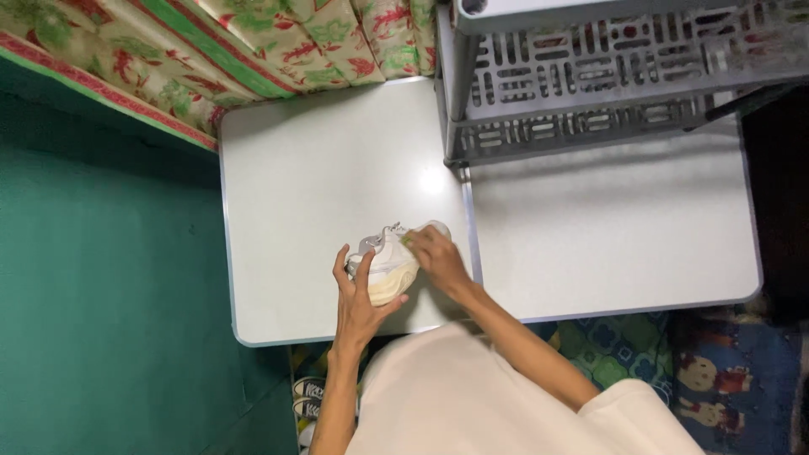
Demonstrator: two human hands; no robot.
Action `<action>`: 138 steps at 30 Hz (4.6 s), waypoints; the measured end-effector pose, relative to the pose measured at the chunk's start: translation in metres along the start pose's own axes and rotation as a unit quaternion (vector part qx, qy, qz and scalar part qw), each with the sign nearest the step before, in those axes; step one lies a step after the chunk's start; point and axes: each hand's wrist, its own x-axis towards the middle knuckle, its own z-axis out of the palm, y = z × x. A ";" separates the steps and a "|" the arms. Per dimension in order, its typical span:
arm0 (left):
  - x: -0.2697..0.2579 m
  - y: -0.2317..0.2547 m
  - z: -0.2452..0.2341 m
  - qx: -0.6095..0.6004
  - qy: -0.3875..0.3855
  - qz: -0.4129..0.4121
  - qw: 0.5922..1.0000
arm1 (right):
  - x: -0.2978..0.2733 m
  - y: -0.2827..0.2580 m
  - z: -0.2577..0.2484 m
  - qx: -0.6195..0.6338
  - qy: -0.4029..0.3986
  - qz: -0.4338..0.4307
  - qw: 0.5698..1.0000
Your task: A person cleans the exterior of a white sneaker using a small green cloth on a white folding table.
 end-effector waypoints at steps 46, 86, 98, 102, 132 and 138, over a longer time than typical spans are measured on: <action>0.010 0.057 0.033 0.088 0.102 -0.017 0.991 | -0.027 0.016 -0.025 0.086 0.088 0.074 0.990; 0.000 0.049 0.037 0.052 0.056 0.011 0.997 | -0.023 -0.013 -0.036 0.100 0.005 -0.116 0.988; -0.009 0.042 0.038 0.052 0.054 0.015 0.997 | -0.018 -0.010 -0.031 -0.022 0.020 -0.241 0.970; -0.007 0.045 0.035 0.046 0.062 0.021 0.997 | -0.007 -0.009 -0.027 0.075 0.040 -0.060 0.995; -0.013 0.021 0.031 0.001 0.050 0.004 0.999 | 0.036 -0.006 -0.030 0.102 -0.097 -0.013 0.990; -0.017 0.013 0.025 0.033 0.044 0.010 0.998 | 0.022 -0.033 -0.034 0.064 -0.098 -0.088 0.989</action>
